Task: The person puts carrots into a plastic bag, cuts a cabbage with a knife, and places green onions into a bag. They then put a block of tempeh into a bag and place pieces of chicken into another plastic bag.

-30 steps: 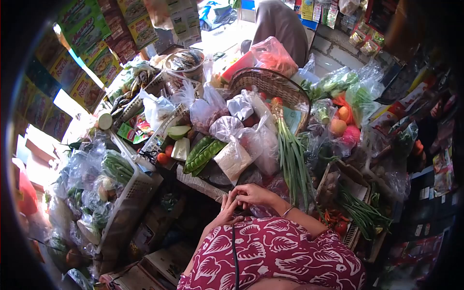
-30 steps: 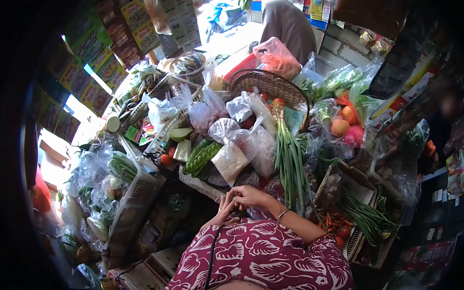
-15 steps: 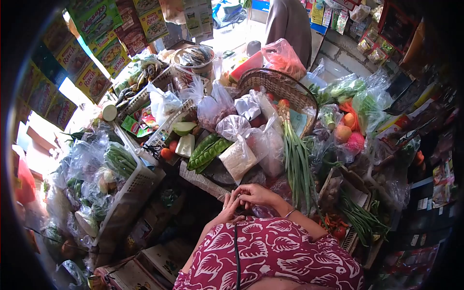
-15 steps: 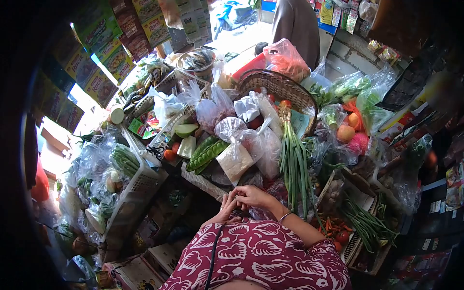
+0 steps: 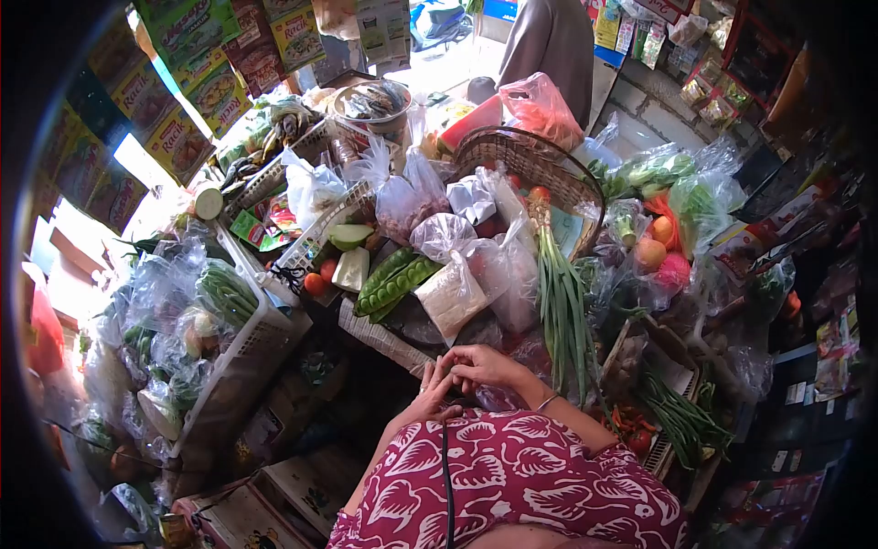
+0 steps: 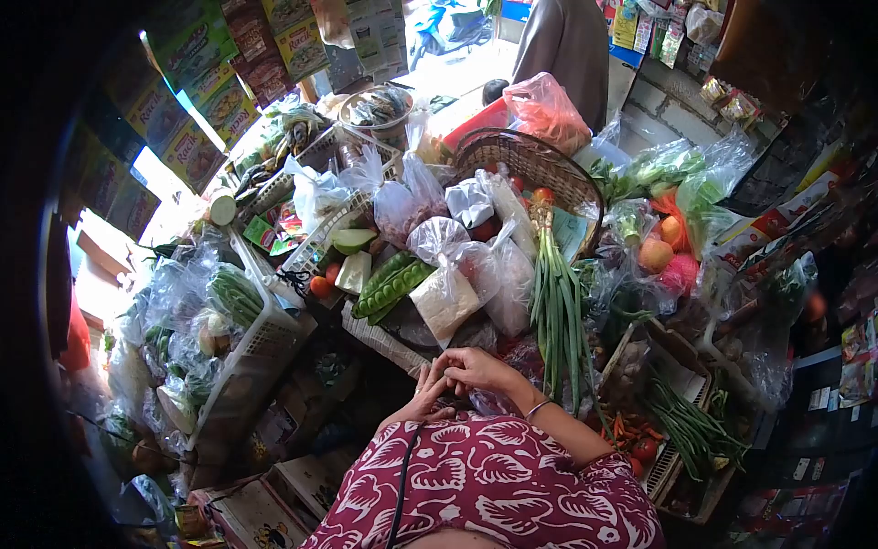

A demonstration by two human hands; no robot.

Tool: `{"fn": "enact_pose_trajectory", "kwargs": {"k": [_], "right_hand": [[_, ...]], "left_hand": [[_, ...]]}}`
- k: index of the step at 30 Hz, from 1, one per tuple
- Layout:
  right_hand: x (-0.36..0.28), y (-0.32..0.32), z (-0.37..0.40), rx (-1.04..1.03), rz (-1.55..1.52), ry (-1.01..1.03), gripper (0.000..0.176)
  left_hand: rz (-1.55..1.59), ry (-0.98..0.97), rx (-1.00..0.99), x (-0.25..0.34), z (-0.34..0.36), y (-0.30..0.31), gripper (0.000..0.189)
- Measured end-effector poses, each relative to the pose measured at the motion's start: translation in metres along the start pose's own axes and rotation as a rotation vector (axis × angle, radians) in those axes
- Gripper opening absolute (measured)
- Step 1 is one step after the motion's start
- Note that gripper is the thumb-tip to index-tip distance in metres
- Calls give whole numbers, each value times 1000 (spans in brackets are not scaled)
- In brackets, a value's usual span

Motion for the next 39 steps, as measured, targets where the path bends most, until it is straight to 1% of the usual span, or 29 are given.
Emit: {"fn": "enact_pose_trajectory", "kwargs": {"k": [2,5,8,15,25,28,33,39], "right_hand": [[-3,-1,1,3,7,-5,21],[-5,-2,3,3,16,-5,22],[-4,-2,1,8,-1,14,21],[0,0,-2,17,-14,52,21],[-1,0,-1,12,-36,20,20],[-1,-1,0,4,-30,-16,22],[-2,0,0,21,-11,24,20],[-1,0,0,21,-1,21,19]], "left_hand": [[3,30,-34,-2,0,-2,84],[17,30,-33,1,0,1,84],[13,-15,-9,-2,-1,-1,83],[5,-16,-16,-2,1,-1,82],[29,-19,-5,0,0,1,83],[35,-4,-6,1,0,1,83],[26,-10,-11,4,-1,4,82],[-11,-2,-40,2,-1,2,82]]}}
Point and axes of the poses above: each hand's wrist, its own z-axis away from the middle knuckle, its own y-axis out of the back of the hand, x = y × z, the point moved 5 cm from there along -z, towards the middle knuckle, and after that the axes turned 13 degrees about -z, right-handed, at the moved point
